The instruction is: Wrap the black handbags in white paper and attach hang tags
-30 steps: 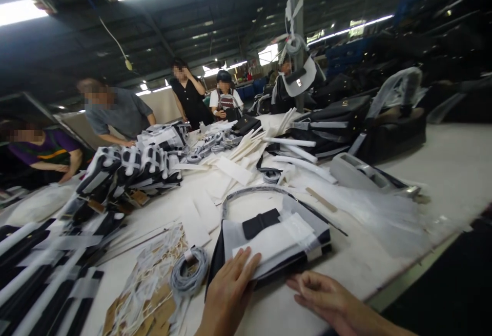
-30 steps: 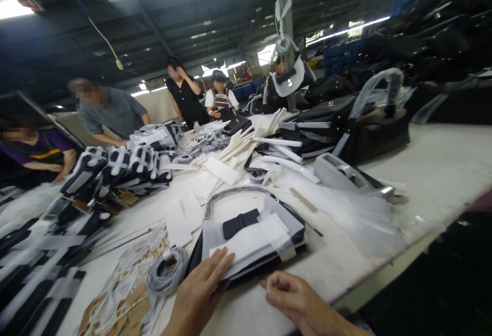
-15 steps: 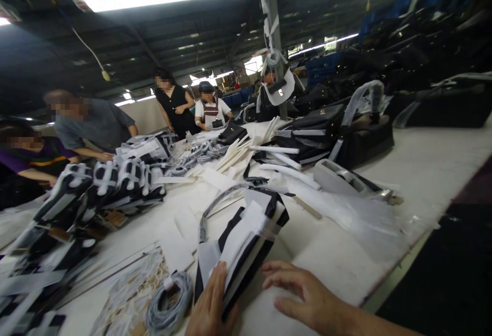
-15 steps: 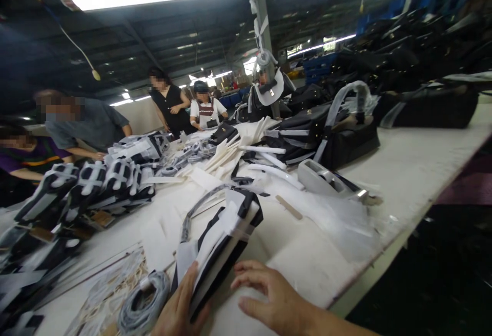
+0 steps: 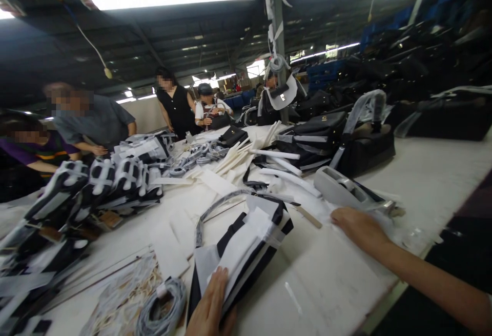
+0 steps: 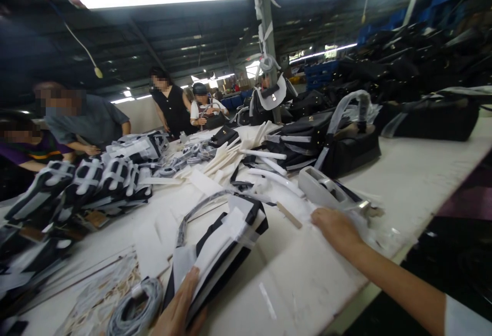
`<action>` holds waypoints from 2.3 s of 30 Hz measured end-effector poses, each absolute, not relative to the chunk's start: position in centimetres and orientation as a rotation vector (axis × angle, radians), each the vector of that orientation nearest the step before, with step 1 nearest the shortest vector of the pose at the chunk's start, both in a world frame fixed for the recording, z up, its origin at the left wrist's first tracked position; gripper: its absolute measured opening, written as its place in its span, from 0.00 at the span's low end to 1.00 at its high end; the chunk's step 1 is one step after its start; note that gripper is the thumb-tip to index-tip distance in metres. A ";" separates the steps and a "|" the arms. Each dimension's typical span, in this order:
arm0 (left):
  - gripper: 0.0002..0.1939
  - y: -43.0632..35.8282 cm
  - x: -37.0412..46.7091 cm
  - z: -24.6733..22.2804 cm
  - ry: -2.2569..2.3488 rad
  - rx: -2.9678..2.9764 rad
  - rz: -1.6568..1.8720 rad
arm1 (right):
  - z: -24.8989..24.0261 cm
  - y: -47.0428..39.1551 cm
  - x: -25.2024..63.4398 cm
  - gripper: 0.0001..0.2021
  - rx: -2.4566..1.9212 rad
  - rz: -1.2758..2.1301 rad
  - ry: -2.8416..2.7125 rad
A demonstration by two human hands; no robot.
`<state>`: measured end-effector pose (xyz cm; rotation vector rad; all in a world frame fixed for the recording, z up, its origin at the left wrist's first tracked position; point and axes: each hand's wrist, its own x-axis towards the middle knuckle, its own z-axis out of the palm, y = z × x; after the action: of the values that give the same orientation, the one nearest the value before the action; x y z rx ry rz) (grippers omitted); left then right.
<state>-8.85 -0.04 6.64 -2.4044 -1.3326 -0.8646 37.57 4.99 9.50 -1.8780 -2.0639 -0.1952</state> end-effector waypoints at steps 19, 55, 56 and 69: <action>0.35 -0.6 -8.1 8.3 -1.683 -2.227 -0.927 | 6.6 -1.3 26.5 0.32 -1.741 0.465 -2.054; 0.20 -2.7 -1.5 9.5 -1.235 -2.140 -0.847 | 14.3 0.8 21.5 0.14 -0.657 0.428 -2.257; 0.20 -2.9 -1.2 9.2 -1.219 -2.144 -0.839 | 15.0 2.3 21.3 0.13 -0.757 0.433 -2.210; 0.08 -3.7 3.4 5.5 -1.211 -1.720 -1.418 | 11.8 19.8 9.0 0.15 -1.727 0.701 -2.432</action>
<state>3.42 -3.70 5.52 -1.7196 -1.2113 -1.4176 8.99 19.76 11.77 -1.7272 -2.4316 0.7006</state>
